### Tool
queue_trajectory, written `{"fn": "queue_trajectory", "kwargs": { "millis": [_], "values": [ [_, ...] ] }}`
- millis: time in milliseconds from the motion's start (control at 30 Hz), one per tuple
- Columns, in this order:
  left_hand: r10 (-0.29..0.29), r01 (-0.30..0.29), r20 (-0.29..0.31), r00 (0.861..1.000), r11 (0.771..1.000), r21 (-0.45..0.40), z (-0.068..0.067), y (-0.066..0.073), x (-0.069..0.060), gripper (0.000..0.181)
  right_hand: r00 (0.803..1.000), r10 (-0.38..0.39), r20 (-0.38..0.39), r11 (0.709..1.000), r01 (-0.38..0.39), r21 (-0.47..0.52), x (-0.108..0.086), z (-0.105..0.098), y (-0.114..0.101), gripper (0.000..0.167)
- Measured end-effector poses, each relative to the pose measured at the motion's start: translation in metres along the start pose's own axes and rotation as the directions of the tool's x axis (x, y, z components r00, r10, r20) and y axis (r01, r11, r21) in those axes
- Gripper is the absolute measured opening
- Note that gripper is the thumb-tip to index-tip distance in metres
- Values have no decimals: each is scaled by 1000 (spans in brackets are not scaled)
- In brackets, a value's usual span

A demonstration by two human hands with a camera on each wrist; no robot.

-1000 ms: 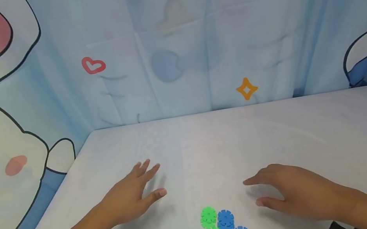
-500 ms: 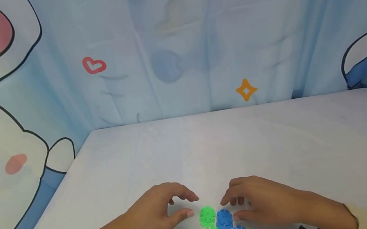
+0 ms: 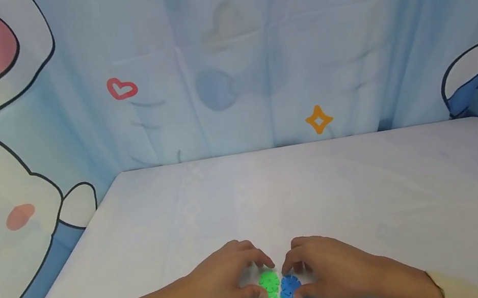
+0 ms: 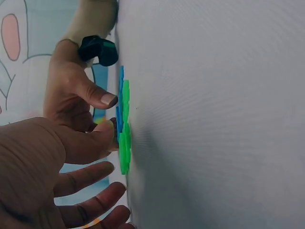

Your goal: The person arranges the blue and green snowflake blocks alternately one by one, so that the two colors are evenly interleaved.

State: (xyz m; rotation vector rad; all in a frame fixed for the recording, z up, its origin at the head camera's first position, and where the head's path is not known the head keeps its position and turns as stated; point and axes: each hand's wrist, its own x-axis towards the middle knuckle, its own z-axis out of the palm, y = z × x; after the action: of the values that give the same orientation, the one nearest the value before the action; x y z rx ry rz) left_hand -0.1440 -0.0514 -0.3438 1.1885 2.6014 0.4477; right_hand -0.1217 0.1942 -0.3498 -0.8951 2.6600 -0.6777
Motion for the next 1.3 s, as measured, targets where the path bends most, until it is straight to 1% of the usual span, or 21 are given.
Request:
{"fn": "queue_trajectory", "kwargs": {
  "millis": [100,200,367,533,700,900,1100,1233,1300],
  "values": [
    [-10,9,21,1000,1000,29,1,1,3,36,1000,9,17,1000,-9,11,1,0,0,29],
    [-13,11,28,1000,999,53,3,2,6,34,999,28,34,999,-29,26,2,0,-1,30],
    [0,-2,19,1000,998,68,5,1,8,32,999,35,32,999,-36,22,3,2,-1,30],
    [12,-13,15,1000,997,71,6,1,8,28,998,63,32,998,-63,-4,4,3,-1,31],
    [9,-12,28,1000,996,93,5,3,9,27,999,42,23,999,-41,-14,3,4,0,30],
    [23,-25,23,999,992,124,5,4,9,25,1000,-1,5,1000,1,-23,1,4,0,27],
    [0,-2,16,1000,991,132,3,5,9,25,1000,14,15,1000,-14,-9,2,3,0,27],
    [4,-4,-2,1000,990,139,2,5,9,25,999,35,10,999,-35,11,3,3,0,29],
    [8,-6,-12,1000,990,139,2,5,8,25,999,32,-1,999,-32,24,2,2,0,30]
  ]
}}
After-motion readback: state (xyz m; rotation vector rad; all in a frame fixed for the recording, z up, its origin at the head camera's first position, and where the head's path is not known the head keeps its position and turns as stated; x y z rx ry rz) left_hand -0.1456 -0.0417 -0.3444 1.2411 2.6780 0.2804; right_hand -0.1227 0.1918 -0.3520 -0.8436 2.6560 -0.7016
